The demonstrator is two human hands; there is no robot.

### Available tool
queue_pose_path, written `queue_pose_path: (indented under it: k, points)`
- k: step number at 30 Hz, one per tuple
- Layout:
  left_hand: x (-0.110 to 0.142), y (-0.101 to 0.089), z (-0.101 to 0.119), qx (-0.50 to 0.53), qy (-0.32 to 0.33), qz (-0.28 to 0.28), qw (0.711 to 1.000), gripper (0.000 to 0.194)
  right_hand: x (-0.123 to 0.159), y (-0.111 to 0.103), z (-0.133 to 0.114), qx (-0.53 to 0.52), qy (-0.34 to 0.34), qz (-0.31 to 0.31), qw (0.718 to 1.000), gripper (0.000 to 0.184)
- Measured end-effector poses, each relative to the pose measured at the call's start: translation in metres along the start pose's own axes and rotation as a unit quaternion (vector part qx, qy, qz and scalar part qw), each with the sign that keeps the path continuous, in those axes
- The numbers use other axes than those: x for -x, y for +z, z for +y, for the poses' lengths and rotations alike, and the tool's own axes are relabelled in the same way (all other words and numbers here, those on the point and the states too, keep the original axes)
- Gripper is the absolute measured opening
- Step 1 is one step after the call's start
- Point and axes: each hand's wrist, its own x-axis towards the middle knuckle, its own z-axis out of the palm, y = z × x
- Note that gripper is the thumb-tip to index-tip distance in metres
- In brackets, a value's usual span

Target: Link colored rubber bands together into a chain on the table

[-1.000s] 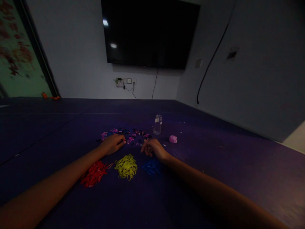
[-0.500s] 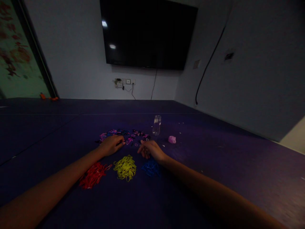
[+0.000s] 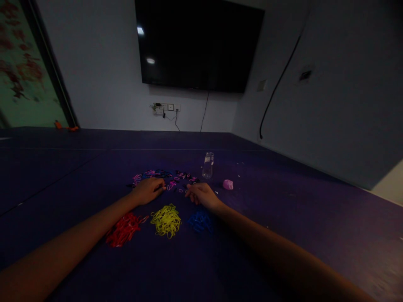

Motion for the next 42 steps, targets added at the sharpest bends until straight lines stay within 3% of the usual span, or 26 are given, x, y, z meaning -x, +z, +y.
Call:
queue_pose_path:
  k: [30,42]
  points:
    - [0.0,0.001,0.001,-0.007,0.014,0.014,1.0,0.021,0.004,0.003,0.001,0.231,-0.084,-0.052,0.968,0.039]
    - [-0.001,-0.003,0.004,0.01,0.001,-0.001,1.0,0.02,0.012,0.007,-0.009,0.35,-0.146,-0.047,0.924,0.029]
